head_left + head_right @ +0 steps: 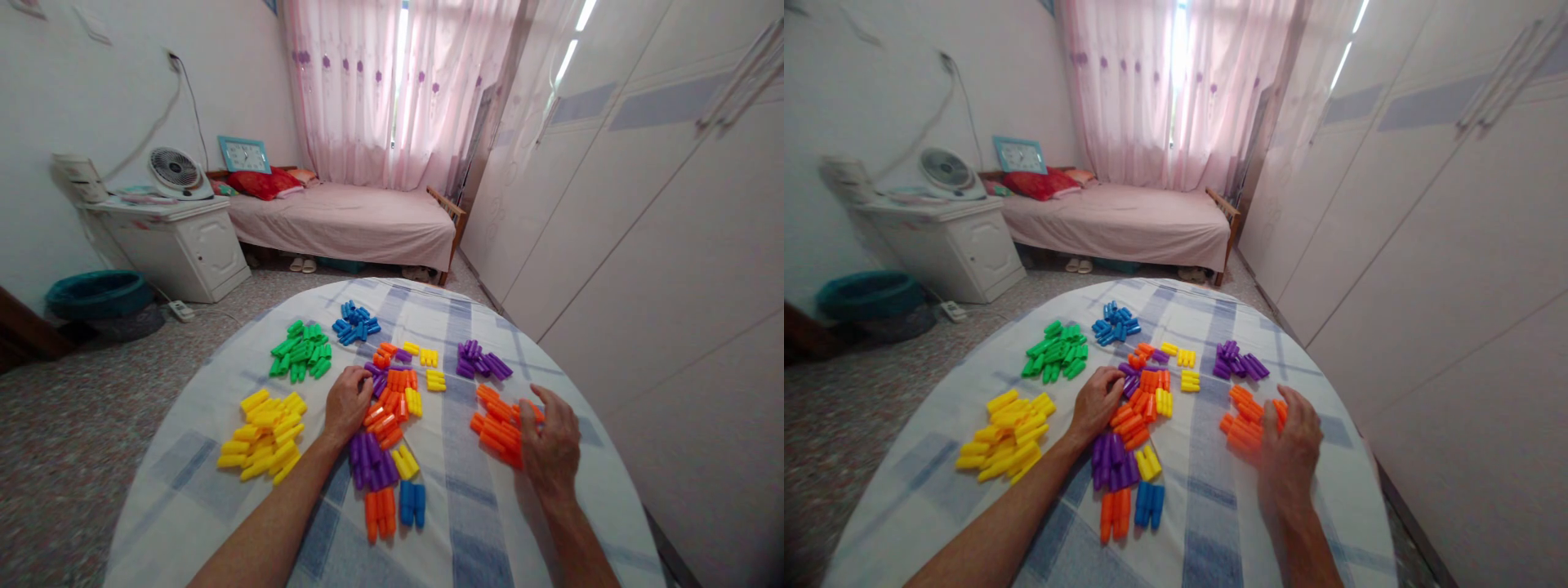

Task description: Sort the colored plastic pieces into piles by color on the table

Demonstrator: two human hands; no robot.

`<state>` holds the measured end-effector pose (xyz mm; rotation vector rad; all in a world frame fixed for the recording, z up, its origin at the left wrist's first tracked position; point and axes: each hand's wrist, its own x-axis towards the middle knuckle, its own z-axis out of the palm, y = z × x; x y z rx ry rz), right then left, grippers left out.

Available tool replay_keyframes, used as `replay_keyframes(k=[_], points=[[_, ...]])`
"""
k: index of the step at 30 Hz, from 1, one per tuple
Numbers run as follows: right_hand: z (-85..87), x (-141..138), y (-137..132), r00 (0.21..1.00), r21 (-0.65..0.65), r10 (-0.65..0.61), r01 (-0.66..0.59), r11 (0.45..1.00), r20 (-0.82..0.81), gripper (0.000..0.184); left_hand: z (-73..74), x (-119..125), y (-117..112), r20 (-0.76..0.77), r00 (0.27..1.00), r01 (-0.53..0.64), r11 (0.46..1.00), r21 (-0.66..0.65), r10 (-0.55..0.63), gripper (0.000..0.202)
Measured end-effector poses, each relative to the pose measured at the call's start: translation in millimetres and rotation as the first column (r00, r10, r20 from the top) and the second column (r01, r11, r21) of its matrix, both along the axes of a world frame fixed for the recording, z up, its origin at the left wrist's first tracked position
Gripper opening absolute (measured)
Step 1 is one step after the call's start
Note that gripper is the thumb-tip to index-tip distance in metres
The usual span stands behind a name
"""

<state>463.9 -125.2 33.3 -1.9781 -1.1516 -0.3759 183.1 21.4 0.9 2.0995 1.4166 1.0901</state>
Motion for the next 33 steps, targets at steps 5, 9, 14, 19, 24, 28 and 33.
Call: replay_keyframes(k=[5, 9, 14, 19, 24, 28, 33], points=[[-7.5, -64.9, 7.1, 0.868, -0.024, 0.497, -0.497, 0.867, -0.025, 0.026, 4.4, 0.6, -4.2, 0.08, 0.996, 0.046, 0.998, 0.042, -0.05, 0.019], [-26.2, -100.1, 13.9, 0.777, -0.075, 0.604, -0.623, 0.779, -0.179, 0.026, 18.6, 4.4, -13.2, 0.061, 0.994, 0.077, 0.987, 0.141, -0.087, 0.019], [-33.1, -101.0, 20.3, 0.802, -0.037, 0.528, -0.558, 0.829, -0.281, 0.021, 34.8, 17.0, -21.9, -0.019, 0.985, 0.171, 0.967, 0.19, -0.171, 0.022], [-23.4, -94.7, 32.0, 0.795, -0.069, 0.453, -0.52, 0.851, -0.403, 0.02, 30.9, 29.0, -19.4, -0.092, 0.977, 0.204, 0.969, 0.137, -0.193, 0.028], [-15.7, -111.5, 46.9, 0.875, -0.187, 0.353, -0.427, 0.885, -0.331, 0.04, 16.3, 30.3, -15.8, -0.054, 0.978, 0.204, 0.975, 0.09, -0.199, 0.033], [-14.9, -122.1, 54.3, 0.918, -0.238, 0.305, -0.365, 0.9, -0.253, 0.029, 10.6, 24.9, -12.9, 0.034, 0.983, 0.176, 0.983, 0.061, -0.178, 0.028], [-18.2, -118.1, 52.2, 0.902, -0.196, 0.365, -0.411, 0.89, -0.232, 0.021, 8.2, 16.4, -8.2, 0.12, 0.972, 0.201, 0.979, 0.025, -0.203, 0.022]])
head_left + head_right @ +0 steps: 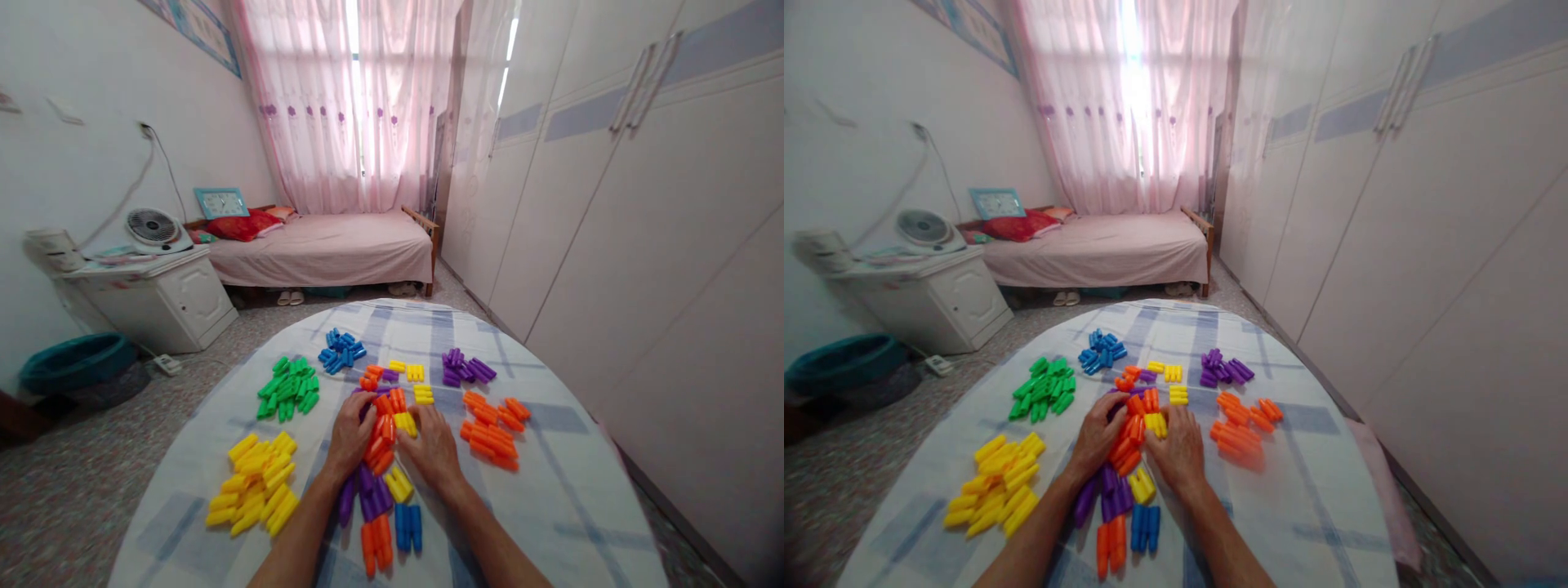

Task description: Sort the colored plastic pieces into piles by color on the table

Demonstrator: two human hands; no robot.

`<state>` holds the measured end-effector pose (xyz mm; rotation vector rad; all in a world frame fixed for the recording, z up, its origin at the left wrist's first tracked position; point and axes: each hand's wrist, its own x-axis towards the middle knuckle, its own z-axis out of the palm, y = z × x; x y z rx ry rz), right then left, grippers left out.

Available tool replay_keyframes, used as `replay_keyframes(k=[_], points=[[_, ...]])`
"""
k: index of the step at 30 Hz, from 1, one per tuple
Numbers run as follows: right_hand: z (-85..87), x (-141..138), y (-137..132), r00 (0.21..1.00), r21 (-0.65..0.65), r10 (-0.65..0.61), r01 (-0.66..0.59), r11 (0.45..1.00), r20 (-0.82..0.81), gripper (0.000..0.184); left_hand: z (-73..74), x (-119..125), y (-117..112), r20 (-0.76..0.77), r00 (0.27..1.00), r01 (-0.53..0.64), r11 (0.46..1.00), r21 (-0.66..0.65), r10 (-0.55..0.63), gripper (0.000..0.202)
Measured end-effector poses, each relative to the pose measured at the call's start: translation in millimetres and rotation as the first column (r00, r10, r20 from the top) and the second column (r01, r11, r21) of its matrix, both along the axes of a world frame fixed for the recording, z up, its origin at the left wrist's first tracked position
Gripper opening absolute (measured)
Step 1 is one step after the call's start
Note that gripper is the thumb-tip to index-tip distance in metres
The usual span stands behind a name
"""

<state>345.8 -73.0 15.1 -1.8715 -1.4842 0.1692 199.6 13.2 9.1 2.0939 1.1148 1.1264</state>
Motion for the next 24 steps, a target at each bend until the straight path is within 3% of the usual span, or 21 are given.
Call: replay_keyframes(k=[7, 12, 16, 19, 24], points=[[3.9, 10.0, -12.6, 0.995, 0.033, 0.071, -0.069, 0.997, -0.068, 0.03, -4.3, -4.7, 2.0, 0.06, 0.998, 0.018, 0.999, -0.051, -0.014, 0.023], [12.4, 30.1, -6.2, 0.998, 0.079, -0.009, 0.014, 0.997, -0.068, 0.032, -4.7, -4.5, 3.3, 0.081, 0.997, 0.019, 0.998, -0.054, -0.015, 0.022], [16.9, 44.9, 11.7, 0.998, 0.039, -0.06, 0.06, 0.997, -0.009, 0.033, -4.9, -3.7, 4.9, 0.096, 0.995, 0.017, 0.998, -0.057, -0.011, 0.021], [13.6, 47.0, 19.5, 0.998, -0.002, -0.057, 0.057, 0.998, 0.023, 0.033, -4.6, -3.1, 4.9, 0.097, 0.995, 0.007, 0.998, -0.055, -0.002, 0.021], [1.5, 37.1, 12.1, 0.998, 0.061, 0.016, -0.012, 0.998, -0.061, 0.032, -4.8, -2.0, 3.5, 0.064, 0.998, 0.005, 1.0, -0.028, -0.003, 0.021]])
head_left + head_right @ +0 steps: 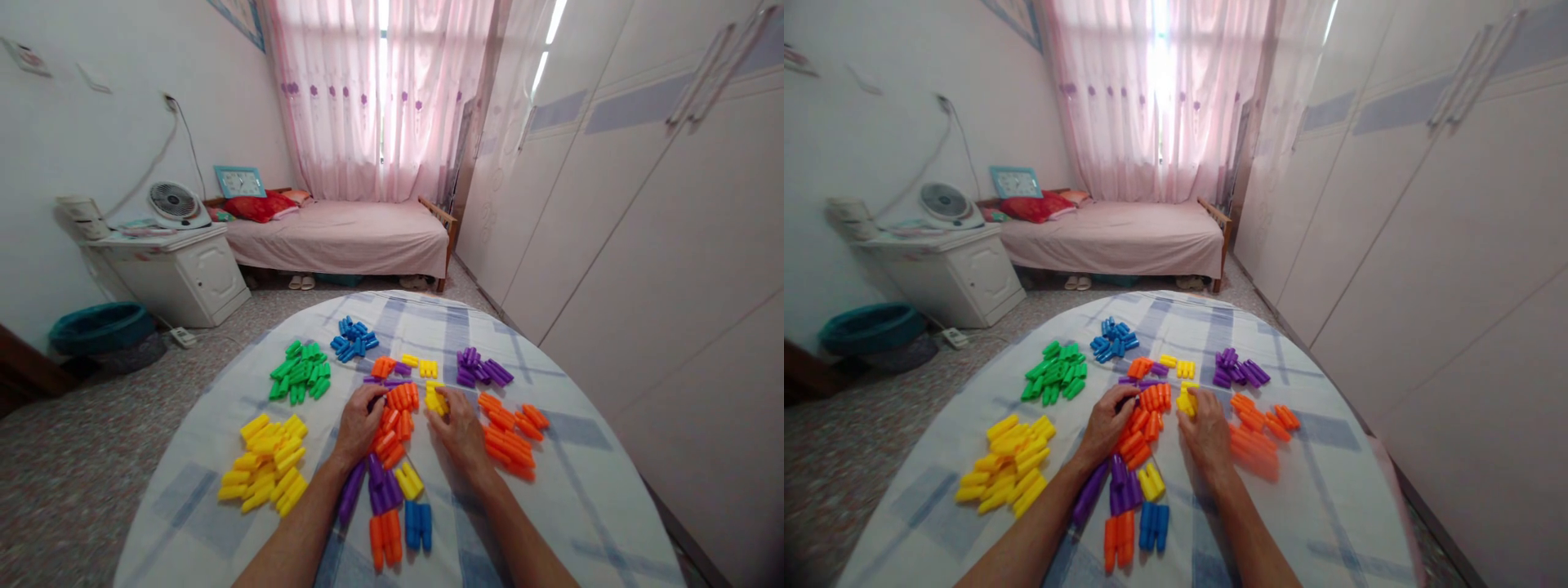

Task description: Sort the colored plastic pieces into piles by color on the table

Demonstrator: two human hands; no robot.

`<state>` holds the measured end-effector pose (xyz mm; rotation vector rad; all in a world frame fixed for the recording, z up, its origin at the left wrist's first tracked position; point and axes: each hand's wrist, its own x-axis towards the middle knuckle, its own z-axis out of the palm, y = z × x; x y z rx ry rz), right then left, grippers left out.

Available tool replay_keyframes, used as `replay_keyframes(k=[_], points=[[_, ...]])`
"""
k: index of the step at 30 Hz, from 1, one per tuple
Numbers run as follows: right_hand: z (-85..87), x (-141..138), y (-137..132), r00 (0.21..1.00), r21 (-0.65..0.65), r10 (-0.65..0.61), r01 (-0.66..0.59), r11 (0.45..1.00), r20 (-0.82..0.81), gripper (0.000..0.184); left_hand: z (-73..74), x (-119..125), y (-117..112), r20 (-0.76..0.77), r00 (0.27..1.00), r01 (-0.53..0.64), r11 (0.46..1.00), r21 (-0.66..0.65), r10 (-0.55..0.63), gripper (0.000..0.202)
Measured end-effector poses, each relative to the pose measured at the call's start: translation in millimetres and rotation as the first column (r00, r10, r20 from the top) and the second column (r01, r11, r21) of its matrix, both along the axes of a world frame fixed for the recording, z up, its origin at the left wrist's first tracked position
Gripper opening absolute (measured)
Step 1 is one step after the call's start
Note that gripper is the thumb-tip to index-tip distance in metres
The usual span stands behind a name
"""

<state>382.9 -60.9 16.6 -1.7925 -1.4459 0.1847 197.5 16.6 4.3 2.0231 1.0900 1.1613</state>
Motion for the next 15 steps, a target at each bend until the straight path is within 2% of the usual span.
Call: replay_keyframes(k=[4, 7, 9, 12, 15], points=[[-6.3, -5.6, -11.9, 0.987, 0.013, 0.116, -0.116, 0.993, -0.112, 0.036, 3.9, 0.0, -2.6, -0.053, 0.998, -0.013, 0.997, 0.08, 0.017, 0.021], [-12.0, -6.0, -22.1, 0.984, 0.034, 0.039, -0.034, 0.999, -0.173, 0.033, 16.9, 1.2, -9.1, -0.122, 0.992, 0.01, 0.983, 0.182, 0.013, 0.023], [-16.3, -6.0, -28.4, 0.981, 0.054, -0.002, 0.012, 0.998, -0.195, 0.031, 29.2, 5.4, -16.0, -0.203, 0.979, 0.08, 0.968, 0.236, -0.031, 0.024], [-20.7, -6.9, -33.3, 0.98, 0.087, 0.007, 0.011, 0.996, -0.2, 0.029, 43.4, 19.4, -27.4, -0.382, 0.918, 0.213, 0.944, 0.252, -0.106, 0.032], [-21.0, -7.8, -33.2, 0.977, 0.105, 0.01, 0.013, 0.994, -0.211, 0.029, 44.4, 39.0, -34.2, -0.55, 0.828, 0.275, 0.935, 0.226, -0.11, 0.044]])
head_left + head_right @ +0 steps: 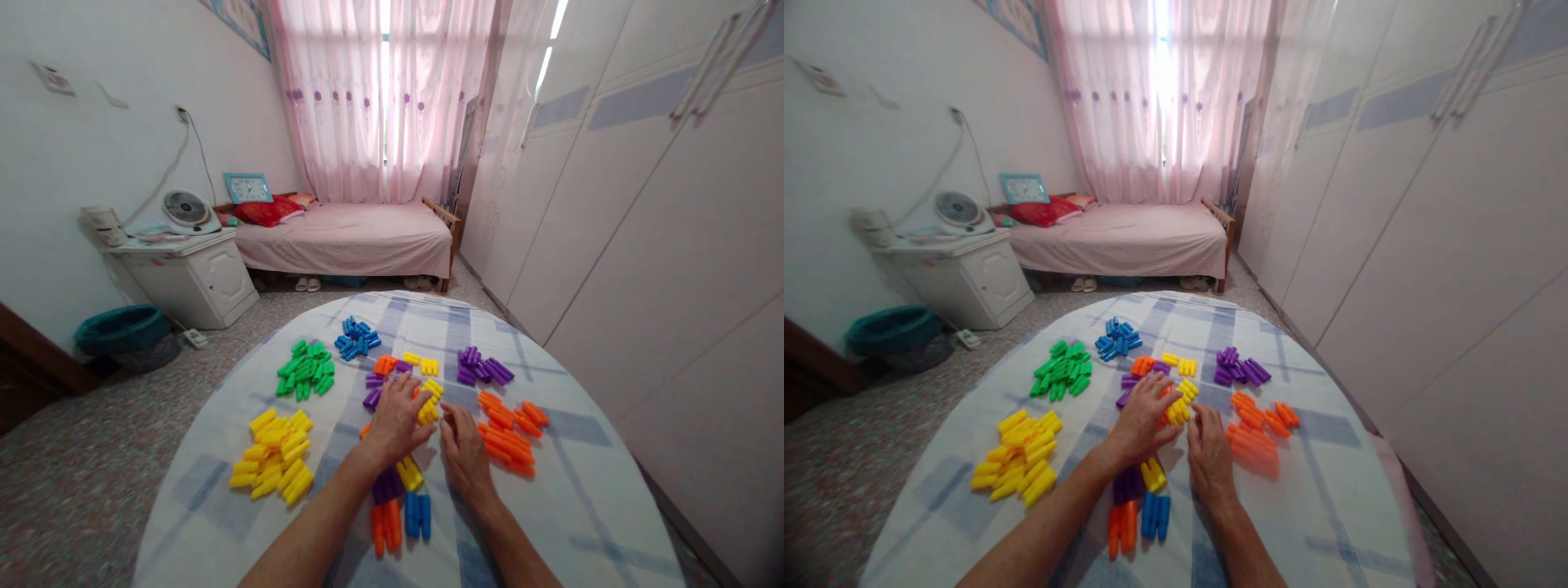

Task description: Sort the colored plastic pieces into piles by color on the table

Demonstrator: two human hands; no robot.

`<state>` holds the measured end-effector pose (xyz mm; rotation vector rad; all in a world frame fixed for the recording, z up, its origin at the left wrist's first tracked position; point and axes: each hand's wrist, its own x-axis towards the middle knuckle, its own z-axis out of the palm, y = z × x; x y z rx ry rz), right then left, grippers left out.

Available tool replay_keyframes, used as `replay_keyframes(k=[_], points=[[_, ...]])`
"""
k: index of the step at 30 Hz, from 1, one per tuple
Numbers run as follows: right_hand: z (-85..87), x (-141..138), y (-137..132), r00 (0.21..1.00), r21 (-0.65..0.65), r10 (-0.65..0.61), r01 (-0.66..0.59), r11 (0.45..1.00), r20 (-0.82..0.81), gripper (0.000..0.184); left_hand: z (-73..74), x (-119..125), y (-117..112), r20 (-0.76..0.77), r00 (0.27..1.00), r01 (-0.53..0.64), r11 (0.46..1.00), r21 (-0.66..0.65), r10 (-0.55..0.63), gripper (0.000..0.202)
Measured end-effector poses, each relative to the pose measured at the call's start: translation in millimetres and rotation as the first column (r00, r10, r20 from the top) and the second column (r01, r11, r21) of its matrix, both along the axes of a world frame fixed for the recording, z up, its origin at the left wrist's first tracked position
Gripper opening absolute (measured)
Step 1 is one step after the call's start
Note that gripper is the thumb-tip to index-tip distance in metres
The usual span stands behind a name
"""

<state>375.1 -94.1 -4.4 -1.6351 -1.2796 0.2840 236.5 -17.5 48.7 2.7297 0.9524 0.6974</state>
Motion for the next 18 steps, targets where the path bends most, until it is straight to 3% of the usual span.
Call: replay_keyframes(k=[5, 9, 11, 14, 18], points=[[2.7, 1.3, 1.3, 1.0, -0.013, 0.008, -0.008, 1.0, -0.019, 0.03, -11.3, 22.2, 0.4, -0.138, 0.99, 0.019, 1.0, -0.007, -0.02, 0.028], [3.0, 2.0, 1.2, 0.999, -0.026, 0.017, -0.018, 1.0, -0.028, 0.031, -1.4, 15.7, -2.3, -0.056, 0.998, 0.013, 1.0, -0.012, -0.013, 0.031], [2.4, 1.9, 0.8, 1.0, -0.033, 0.023, -0.023, 0.999, -0.014, 0.031, 10.3, -0.4, -5.2, 0.018, 1.0, -0.018, 1.0, 0.006, 0.018, 0.035], [1.9, 1.7, -0.4, 0.998, -0.053, 0.046, -0.044, 0.998, 0.034, 0.03, 25.7, -42.7, -7.2, 0.099, 0.988, -0.123, 0.991, 0.06, 0.116, 0.035], [6.0, 0.6, 3.7, 0.986, -0.058, 0.094, -0.087, 0.995, 0.139, 0.031, 26.1, -117.4, -2.0, 0.15, 0.924, -0.366, 0.927, 0.088, 0.351, 0.031]])
